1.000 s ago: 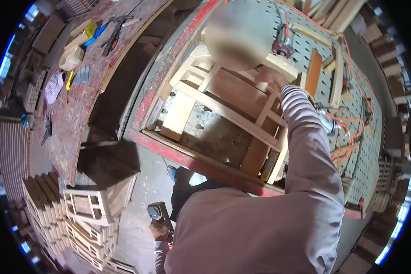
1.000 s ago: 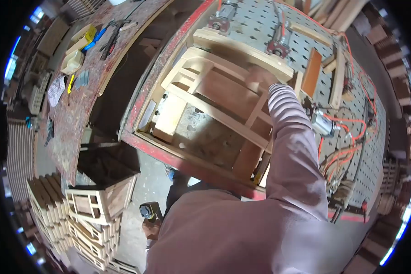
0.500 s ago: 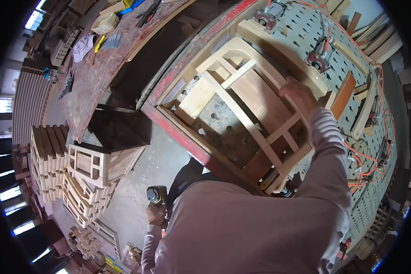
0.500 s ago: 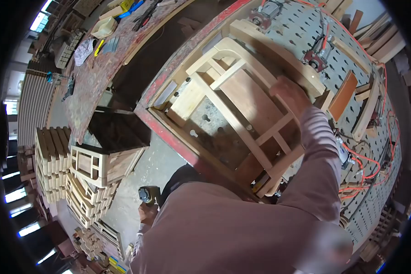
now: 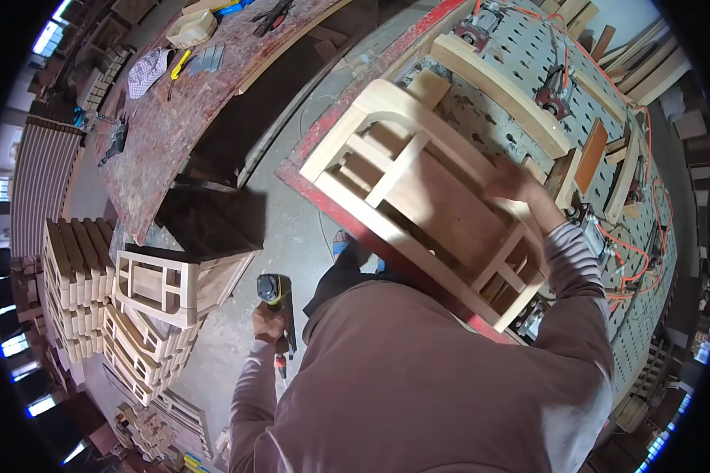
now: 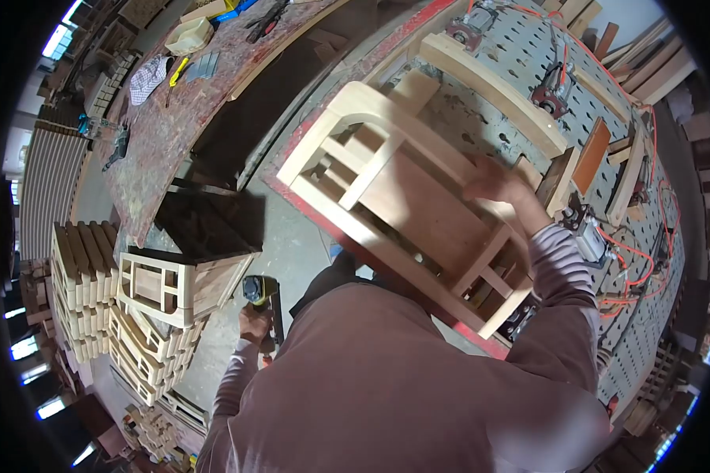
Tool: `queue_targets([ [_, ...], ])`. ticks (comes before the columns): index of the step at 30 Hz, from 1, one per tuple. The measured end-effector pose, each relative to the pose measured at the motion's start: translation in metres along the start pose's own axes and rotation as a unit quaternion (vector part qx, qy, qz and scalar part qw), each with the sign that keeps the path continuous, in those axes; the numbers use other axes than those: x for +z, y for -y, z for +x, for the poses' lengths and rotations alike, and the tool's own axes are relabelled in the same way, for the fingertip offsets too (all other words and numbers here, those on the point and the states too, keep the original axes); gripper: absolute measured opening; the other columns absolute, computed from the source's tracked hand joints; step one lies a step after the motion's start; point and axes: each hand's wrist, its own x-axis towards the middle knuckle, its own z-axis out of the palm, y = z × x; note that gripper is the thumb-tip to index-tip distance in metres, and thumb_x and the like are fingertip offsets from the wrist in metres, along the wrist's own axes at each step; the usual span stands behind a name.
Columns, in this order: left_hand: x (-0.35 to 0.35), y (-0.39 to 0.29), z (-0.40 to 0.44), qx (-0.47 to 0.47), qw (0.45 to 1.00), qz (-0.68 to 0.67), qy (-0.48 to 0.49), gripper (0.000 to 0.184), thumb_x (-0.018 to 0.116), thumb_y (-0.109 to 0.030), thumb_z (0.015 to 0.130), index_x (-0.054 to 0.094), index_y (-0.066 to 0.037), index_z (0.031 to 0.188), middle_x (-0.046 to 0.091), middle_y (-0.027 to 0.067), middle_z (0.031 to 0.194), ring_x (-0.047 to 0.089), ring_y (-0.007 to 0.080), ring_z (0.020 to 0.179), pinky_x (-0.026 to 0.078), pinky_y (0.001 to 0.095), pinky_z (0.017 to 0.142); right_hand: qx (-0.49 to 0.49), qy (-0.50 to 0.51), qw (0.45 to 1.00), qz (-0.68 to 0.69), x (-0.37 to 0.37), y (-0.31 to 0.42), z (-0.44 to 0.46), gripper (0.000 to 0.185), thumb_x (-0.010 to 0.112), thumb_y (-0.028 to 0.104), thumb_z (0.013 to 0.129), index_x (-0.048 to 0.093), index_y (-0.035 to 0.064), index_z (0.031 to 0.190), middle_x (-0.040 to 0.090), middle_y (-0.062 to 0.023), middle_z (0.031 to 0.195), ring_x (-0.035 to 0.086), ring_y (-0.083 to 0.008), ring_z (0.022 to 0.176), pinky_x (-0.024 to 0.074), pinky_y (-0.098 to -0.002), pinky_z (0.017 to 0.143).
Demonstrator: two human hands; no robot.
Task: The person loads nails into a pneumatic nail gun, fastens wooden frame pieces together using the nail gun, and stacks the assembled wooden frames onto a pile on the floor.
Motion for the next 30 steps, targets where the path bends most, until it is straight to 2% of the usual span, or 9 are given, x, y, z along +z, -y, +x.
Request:
queue_targets([
  [2,-0.024,-0.036,0.003,0.02,0.997,-0.074,0.014,0.022,0.065,-0.005,0.076,0.063,0.001,0.097,0.063,0.0096,0.068,0.055,0.0191,0.047,0.044,0.0303,0.044,0.027,0.035,0.999,-0.02,0.012,0.041,0.011,0.067,0.074,0.019,0.067,0.059,0.0036,0.13,0.07,-0.0119,0.101,0.062,-0.0259,0.083,0.0507,-0.0341,0.077],
  [5,-0.073,-0.087,0.009,-0.019,0.995,-0.092,0.036,0.021,0.062,-0.009,0.079,0.063,0.003,0.097,0.066,0.0102,0.071,0.059,0.0195,0.05,0.046,0.0302,0.045,0.102,0.137,0.982,-0.078,0.034,0.089,0.033,0.07,0.072,0.016,0.068,0.057,0.004,0.135,0.07,-0.0121,0.103,0.062,-0.0258,0.086,0.0511,-0.0339,0.079],
  [7,-0.1,-0.097,0.022,0.035,0.976,-0.21,0.043,0.017,0.061,-0.004,0.083,0.063,0.004,0.097,0.066,0.011,0.071,0.059,0.0174,0.047,0.046,0.0277,0.044,0.086,0.139,0.985,-0.06,0.057,0.089,0.05,0.07,0.073,0.016,0.068,0.057,0.0037,0.135,0.07,-0.0127,0.105,0.062,-0.0261,0.087,0.0509,-0.0337,0.08],
  [8,-0.116,-0.107,0.026,0.031,0.977,-0.207,0.043,0.017,0.061,-0.004,0.083,0.063,0.004,0.097,0.066,0.011,0.071,0.059,0.0174,0.047,0.046,0.0277,0.044,0.072,0.136,0.987,-0.047,0.068,0.085,0.058,0.07,0.073,0.017,0.067,0.057,0.0033,0.134,0.07,-0.0134,0.106,0.062,-0.0263,0.088,0.0507,-0.0335,0.081],
  [12,-0.174,-0.139,0.047,0.065,0.934,-0.342,0.077,0.016,0.064,-0.004,0.089,0.063,0.004,0.103,0.07,0.0185,0.084,0.06,0.0176,0.046,0.047,0.0245,0.042,0.052,0.124,0.99,-0.034,0.089,0.077,0.074,0.069,0.073,0.016,0.068,0.057,0.0022,0.133,0.07,-0.0151,0.108,0.062,-0.0272,0.09,0.0504,-0.0335,0.083],
  [16,-0.212,-0.185,0.075,0.075,0.923,-0.347,0.146,0.017,0.064,-0.003,0.092,0.061,0.006,0.107,0.071,0.0206,0.092,0.059,0.0177,0.046,0.048,0.0253,0.042,0.085,0.105,0.988,-0.071,0.103,0.082,0.065,0.064,0.071,0.014,0.071,0.057,0.001,0.132,0.07,-0.0163,0.108,0.062,-0.0285,0.09,0.0507,-0.0344,0.084],
  [21,-0.215,-0.227,0.111,0.079,0.917,-0.314,0.234,0.023,0.066,-0.003,0.092,0.055,0.006,0.11,0.071,0.0209,0.096,0.058,0.0177,0.047,0.048,0.0264,0.043,0.089,0.017,0.996,0.026,0.112,0.092,0.04,0.064,0.072,0.016,0.076,0.054,0.0014,0.136,0.067,-0.0171,0.118,0.061,-0.0301,0.101,0.0486,-0.0364,0.09],
  [25,-0.21,-0.251,0.123,0.04,0.929,-0.262,0.258,0.032,0.068,-0.002,0.091,0.047,0.007,0.114,0.071,0.0208,0.099,0.059,0.0175,0.049,0.048,0.0261,0.044,-0.035,-0.244,0.962,-0.118,0.157,0.069,0.005,0.06,0.073,0.021,0.08,0.054,0.0032,0.135,0.062,-0.0168,0.127,0.058,-0.0329,0.113,0.0451,-0.0397,0.095],
  [30,-0.209,-0.252,0.137,0.022,0.935,-0.226,0.273,0.042,0.071,-0.002,0.09,0.039,0.008,0.115,0.07,0.0206,0.102,0.06,0.0179,0.052,0.048,0.0264,0.045,0.092,-0.296,0.923,-0.227,0.163,0.064,-0.031,0.067,0.074,0.036,0.081,0.052,0.0023,0.135,0.06,-0.0182,0.122,0.056,-0.036,0.103,0.042,-0.0429,0.095],
])
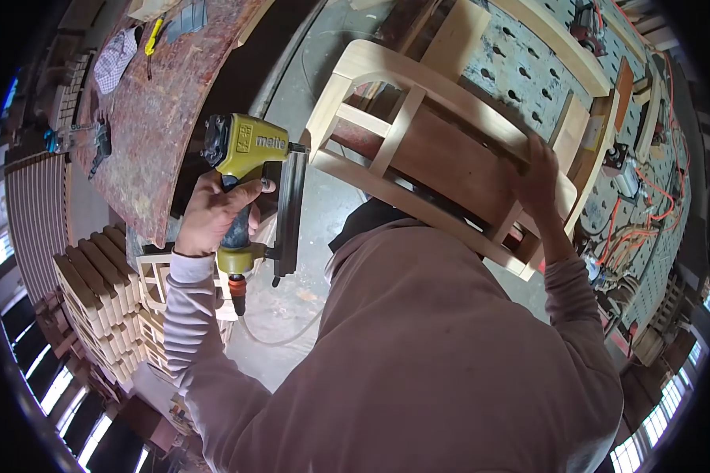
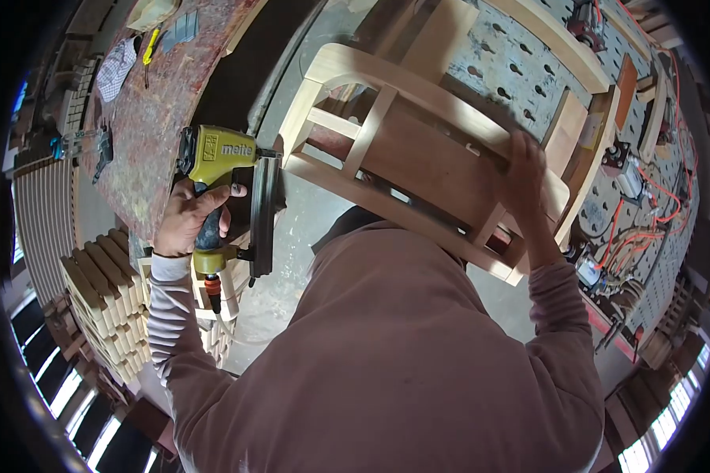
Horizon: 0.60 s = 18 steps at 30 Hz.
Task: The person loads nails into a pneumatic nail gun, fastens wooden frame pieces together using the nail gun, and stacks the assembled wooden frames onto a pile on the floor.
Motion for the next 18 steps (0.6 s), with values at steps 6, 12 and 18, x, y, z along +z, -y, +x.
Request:
queue_targets([
  [6,-0.004,0.002,0.003,-0.006,0.997,0.076,0.005,0.038,0.068,-0.002,0.09,0.036,0.006,0.109,0.07,0.0193,0.1,0.061,0.0184,0.053,0.049,0.0272,0.046,0.109,-0.098,0.981,-0.13,-0.007,-0.061,-0.062,0.065,0.074,0.043,0.083,0.054,0.003,0.13,0.058,-0.0193,0.128,0.055,-0.0371,0.114,0.0443,-0.0457,0.094],
  [12,-0.008,0.0,0.001,0.004,0.99,0.144,0.006,0.033,0.066,-0.002,0.091,0.035,0.004,0.102,0.07,0.0175,0.095,0.06,0.0185,0.053,0.049,0.0276,0.046,0.348,-0.025,0.937,-0.012,-0.021,-0.091,-0.11,0.055,0.073,0.047,0.085,0.065,-0.0001,0.112,0.064,-0.0159,0.114,0.06,-0.0271,0.103,0.0466,-0.035,0.088],
  [18,-0.012,0.002,0.002,0.011,0.986,0.165,0.027,0.03,0.066,-0.003,0.091,0.037,0.003,0.096,0.07,0.0156,0.095,0.06,0.018,0.054,0.049,0.0272,0.048,0.56,0.113,0.762,0.305,-0.017,-0.087,-0.122,0.054,0.072,0.048,0.085,0.069,-0.0028,0.101,0.063,-0.0102,0.091,0.057,-0.0182,0.082,0.0453,-0.0293,0.072],
])
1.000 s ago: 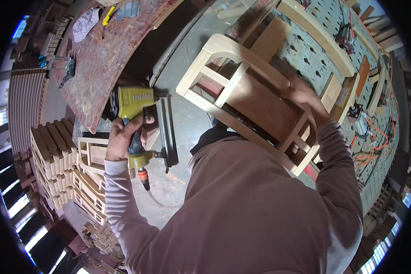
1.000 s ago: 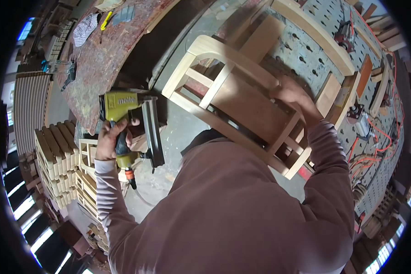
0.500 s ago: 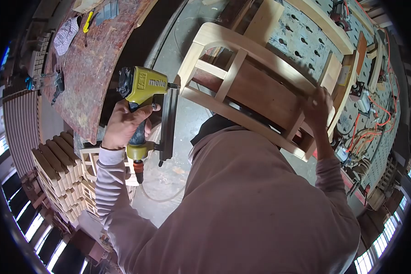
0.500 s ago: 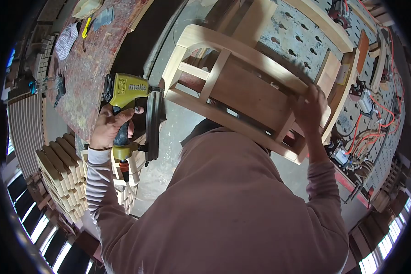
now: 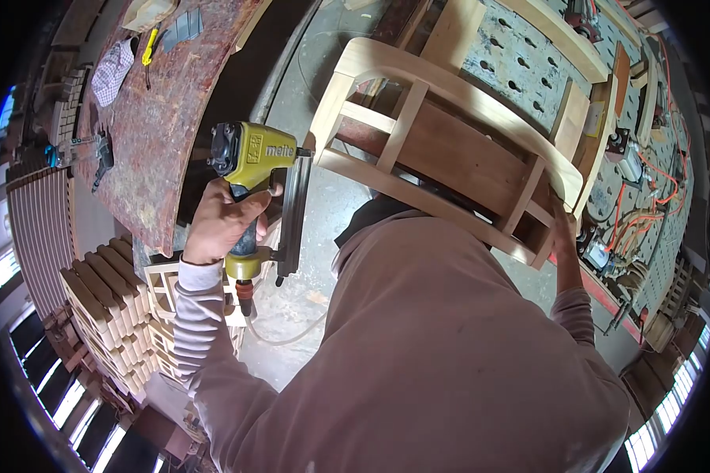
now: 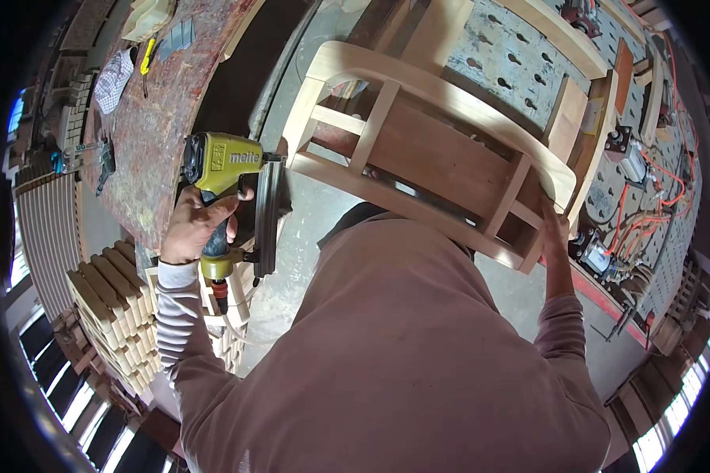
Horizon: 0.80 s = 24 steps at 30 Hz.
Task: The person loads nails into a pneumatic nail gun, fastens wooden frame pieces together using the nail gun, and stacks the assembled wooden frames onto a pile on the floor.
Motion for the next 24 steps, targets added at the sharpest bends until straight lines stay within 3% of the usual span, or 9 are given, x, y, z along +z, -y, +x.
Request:
queue_targets([
  [3,-0.004,0.014,0.003,-0.002,1.0,-0.01,0.0,0.028,0.067,-0.003,0.091,0.04,0.004,0.094,0.07,0.015,0.096,0.06,0.0175,0.054,0.049,0.0269,0.048,-0.046,-0.017,0.995,0.092,0.009,-0.003,-0.008,0.056,0.072,0.049,0.084,0.069,-0.0042,0.1,0.061,-0.008,0.083,0.054,-0.0158,0.075,0.0437,-0.0285,0.066],
  [7,-0.021,0.043,0.012,0.152,0.981,0.092,0.076,0.023,0.067,-0.002,0.09,0.045,0.005,0.092,0.071,0.0137,0.097,0.06,0.0167,0.054,0.049,0.0265,0.048,-0.099,-0.062,0.978,0.17,0.024,0.015,-0.029,0.058,0.073,0.048,0.083,0.069,-0.0069,0.103,0.062,-0.0087,0.086,0.054,-0.0162,0.076,0.0426,-0.0282,0.064],
  [12,0.002,0.006,-0.005,0.021,0.998,0.052,0.006,0.014,0.065,0.0,0.09,0.052,0.006,0.092,0.07,0.0139,0.096,0.059,0.0169,0.053,0.049,0.0267,0.047,-0.014,-0.022,0.996,0.081,0.007,0.011,-0.018,0.057,0.074,0.042,0.084,0.068,-0.0073,0.112,0.066,-0.0106,0.097,0.058,-0.0169,0.087,0.0445,-0.027,0.075],
  [17,-0.001,-0.01,-0.002,0.042,0.997,0.066,0.024,0.009,0.064,0.0,0.09,0.058,0.006,0.094,0.07,0.0126,0.091,0.058,0.0161,0.052,0.049,0.0262,0.047,-0.022,-0.012,0.994,0.105,0.009,0.005,-0.015,0.055,0.075,0.038,0.085,0.067,-0.0068,0.115,0.067,-0.0119,0.105,0.059,-0.0178,0.097,0.0439,-0.026,0.083],
  [24,0.009,-0.066,0.035,0.1,0.989,0.097,0.04,0.011,0.064,-0.002,0.09,0.065,0.006,0.097,0.068,0.0107,0.08,0.057,0.0148,0.05,0.048,0.0252,0.046,-0.104,-0.012,0.982,0.159,0.018,-0.016,-0.013,0.056,0.073,0.037,0.088,0.062,-0.006,0.123,0.067,-0.0128,0.111,0.061,-0.0193,0.1,0.045,-0.0277,0.088],
])
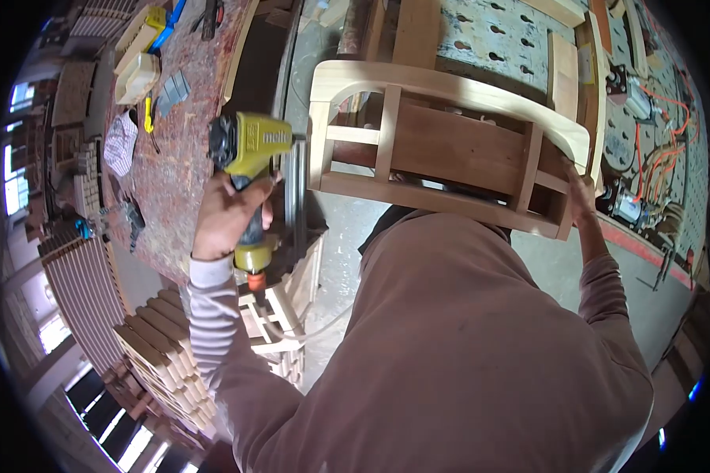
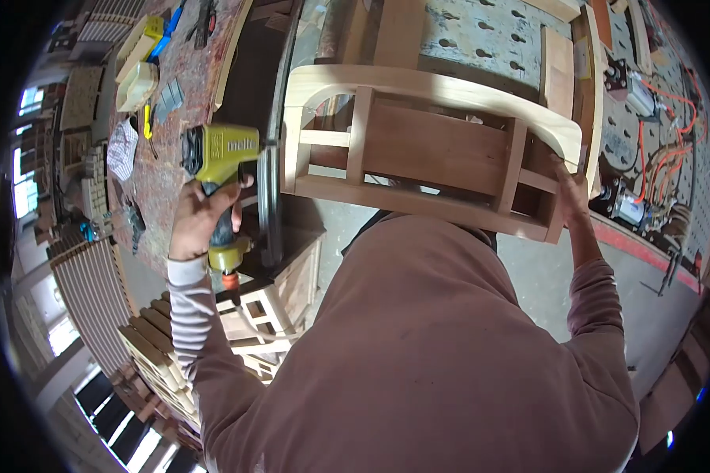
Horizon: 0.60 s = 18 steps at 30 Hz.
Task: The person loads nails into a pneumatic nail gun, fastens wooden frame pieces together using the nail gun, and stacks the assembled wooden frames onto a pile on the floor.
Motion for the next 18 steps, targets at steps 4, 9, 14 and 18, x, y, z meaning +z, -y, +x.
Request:
queue_targets([
  [4,-0.002,-0.02,0.048,0.039,0.999,0.019,0.023,0.014,0.066,-0.004,0.09,0.066,0.005,0.1,0.067,0.0093,0.072,0.057,0.0145,0.05,0.046,0.0239,0.046,-0.06,-0.006,0.997,0.051,0.001,-0.01,-0.016,0.057,0.072,0.036,0.09,0.059,-0.0057,0.127,0.067,-0.0128,0.113,0.061,-0.0193,0.1,0.0458,-0.0285,0.089],
  [9,-0.006,-0.07,0.086,-0.012,0.987,0.158,0.036,0.014,0.067,-0.008,0.089,0.066,0.003,0.097,0.067,0.0101,0.073,0.057,0.015,0.051,0.046,0.0244,0.047,-0.099,-0.007,0.995,0.028,0.007,-0.002,-0.028,0.055,0.07,0.033,0.093,0.056,-0.0057,0.129,0.067,-0.0134,0.11,0.062,-0.018,0.099,0.0467,-0.0278,0.088],
  [14,-0.006,-0.102,0.119,-0.076,0.989,0.103,0.077,0.017,0.065,-0.005,0.09,0.062,0.005,0.103,0.072,0.0174,0.097,0.056,0.0142,0.05,0.046,0.025,0.043,-0.105,-0.032,0.993,0.041,0.012,0.006,-0.036,0.055,0.069,0.036,0.093,0.057,-0.0052,0.127,0.067,-0.0125,0.108,0.062,-0.0152,0.095,0.0477,-0.0256,0.084],
  [18,0.004,-0.121,0.132,-0.16,0.978,0.11,0.08,0.017,0.066,-0.006,0.088,0.061,0.004,0.101,0.072,0.0173,0.092,0.056,0.0152,0.049,0.046,0.0263,0.042,-0.116,-0.063,0.991,0.027,0.015,-0.001,-0.032,0.059,0.068,0.043,0.093,0.058,-0.0063,0.125,0.067,-0.0099,0.096,0.06,-0.0135,0.082,0.0477,-0.0251,0.072],
])
